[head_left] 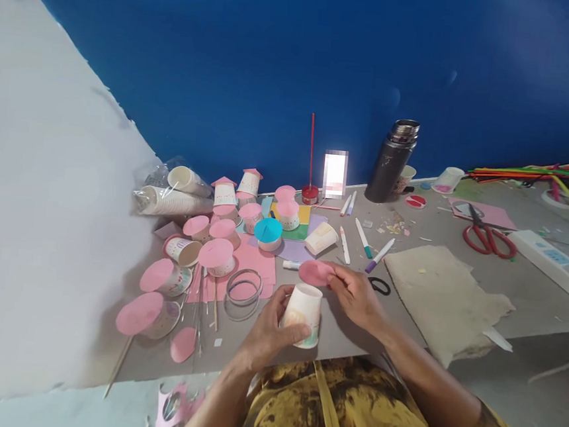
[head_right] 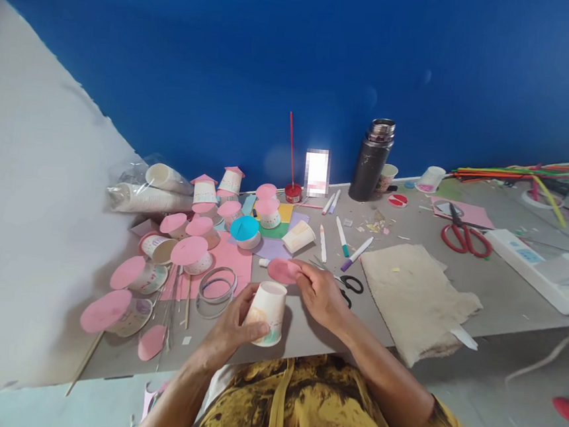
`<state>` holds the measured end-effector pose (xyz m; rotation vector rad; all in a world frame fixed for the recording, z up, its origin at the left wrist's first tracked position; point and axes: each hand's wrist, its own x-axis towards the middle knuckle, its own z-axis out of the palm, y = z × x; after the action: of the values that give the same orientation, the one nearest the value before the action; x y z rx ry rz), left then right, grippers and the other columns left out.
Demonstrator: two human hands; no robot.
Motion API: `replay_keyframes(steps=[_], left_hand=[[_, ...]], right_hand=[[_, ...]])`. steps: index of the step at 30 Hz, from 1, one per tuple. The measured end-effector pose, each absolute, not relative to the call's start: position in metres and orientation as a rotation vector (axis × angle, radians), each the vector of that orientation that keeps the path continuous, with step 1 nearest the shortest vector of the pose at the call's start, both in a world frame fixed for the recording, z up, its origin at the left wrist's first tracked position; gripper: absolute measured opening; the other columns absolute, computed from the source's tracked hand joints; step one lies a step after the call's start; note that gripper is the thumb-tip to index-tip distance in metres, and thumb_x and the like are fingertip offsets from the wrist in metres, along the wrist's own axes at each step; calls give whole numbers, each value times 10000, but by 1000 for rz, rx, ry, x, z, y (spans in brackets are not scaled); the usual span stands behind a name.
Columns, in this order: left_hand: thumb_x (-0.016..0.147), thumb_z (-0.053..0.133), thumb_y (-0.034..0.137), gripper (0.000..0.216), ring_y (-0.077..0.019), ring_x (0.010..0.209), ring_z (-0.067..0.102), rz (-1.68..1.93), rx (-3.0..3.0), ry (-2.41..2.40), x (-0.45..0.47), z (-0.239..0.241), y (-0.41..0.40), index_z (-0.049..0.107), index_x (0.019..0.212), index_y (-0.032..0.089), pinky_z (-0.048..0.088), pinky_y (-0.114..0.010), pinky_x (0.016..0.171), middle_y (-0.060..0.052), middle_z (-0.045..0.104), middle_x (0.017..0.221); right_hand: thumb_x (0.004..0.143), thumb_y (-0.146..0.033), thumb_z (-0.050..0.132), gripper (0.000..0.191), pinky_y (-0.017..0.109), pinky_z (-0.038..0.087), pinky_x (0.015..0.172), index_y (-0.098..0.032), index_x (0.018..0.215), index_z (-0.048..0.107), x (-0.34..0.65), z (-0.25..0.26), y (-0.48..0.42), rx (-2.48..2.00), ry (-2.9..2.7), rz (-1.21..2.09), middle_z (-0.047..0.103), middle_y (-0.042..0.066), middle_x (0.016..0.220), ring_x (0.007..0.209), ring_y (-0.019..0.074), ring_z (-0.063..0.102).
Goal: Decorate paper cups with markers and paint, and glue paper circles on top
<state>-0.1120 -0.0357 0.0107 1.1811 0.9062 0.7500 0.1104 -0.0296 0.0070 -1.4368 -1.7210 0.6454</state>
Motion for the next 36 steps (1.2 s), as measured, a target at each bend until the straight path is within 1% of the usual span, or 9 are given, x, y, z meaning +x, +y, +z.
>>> replay_keyframes(steps=[4,6,9,16,19,21,26,31,36], left_hand=[[653,911,486,814,-257,951,675,709,1119,918,-113,10,-35,507,1295,191,506,-302,755,-94,740,1047],[659,912,489,911,-254,924,679,728,1088,922,-114,8,-36,435,1376,193,512,-311,751,-98,746,1033],[662,910,508,1033,-260,916,685,758,1054,930,-115,8,-36,349,1468,187,515,-321,759,-110,755,1036],[703,887,497,941,-303,1057,682,776,1154,850,-119,12,-35,424,1463,191,517,-345,840,-127,748,1137],[681,910,494,1022,-291,1036,677,753,1194,835,-120,13,-34,380,1506,202,513,-333,818,-141,736,1182],[677,920,482,1085,-284,1019,677,738,1205,792,-121,15,-34,327,1544,212,513,-327,801,-149,727,1200],[702,919,436,1139,-279,1022,681,759,1196,696,-120,15,-33,237,1593,239,514,-320,782,-162,704,1264],[721,908,419,1110,-276,1058,676,842,1180,657,-118,14,-33,246,1597,256,513,-324,828,-154,702,1276],[696,919,436,1107,-272,998,692,911,1159,652,-115,14,-35,295,1591,249,521,-319,804,-128,731,1177]], right_hand=[[1040,-244,450,358,330,570,858,-194,1302,689,107,11,-35,-1260,-1830,643,796,103,1169,998,221,755],[1028,-196,446,371,345,577,900,-204,1317,679,105,10,-37,-1202,-1872,604,781,114,1223,1073,231,748],[991,-124,444,413,350,594,886,-204,1332,663,105,11,-40,-1159,-1926,560,783,118,1204,1051,230,754],[935,-189,596,446,413,553,1038,-211,1380,621,110,22,-47,-1006,-1965,619,709,135,1362,1233,271,686],[988,-337,622,253,385,574,982,-223,1195,712,112,27,-44,-1047,-1782,764,732,130,1317,1202,278,699],[1017,-415,596,261,373,579,958,-229,1140,732,110,30,-40,-1058,-1637,829,756,119,1266,1156,268,716],[1042,-468,554,360,391,562,1015,-251,1259,742,100,42,-36,-968,-1610,1006,761,90,1286,1206,274,702],[1056,-430,534,361,389,542,1048,-264,1304,738,93,46,-39,-968,-1682,973,737,78,1344,1235,268,693],[1064,-389,529,341,352,541,1035,-271,1320,722,88,43,-43,-967,-1702,906,733,70,1352,1231,243,696]])
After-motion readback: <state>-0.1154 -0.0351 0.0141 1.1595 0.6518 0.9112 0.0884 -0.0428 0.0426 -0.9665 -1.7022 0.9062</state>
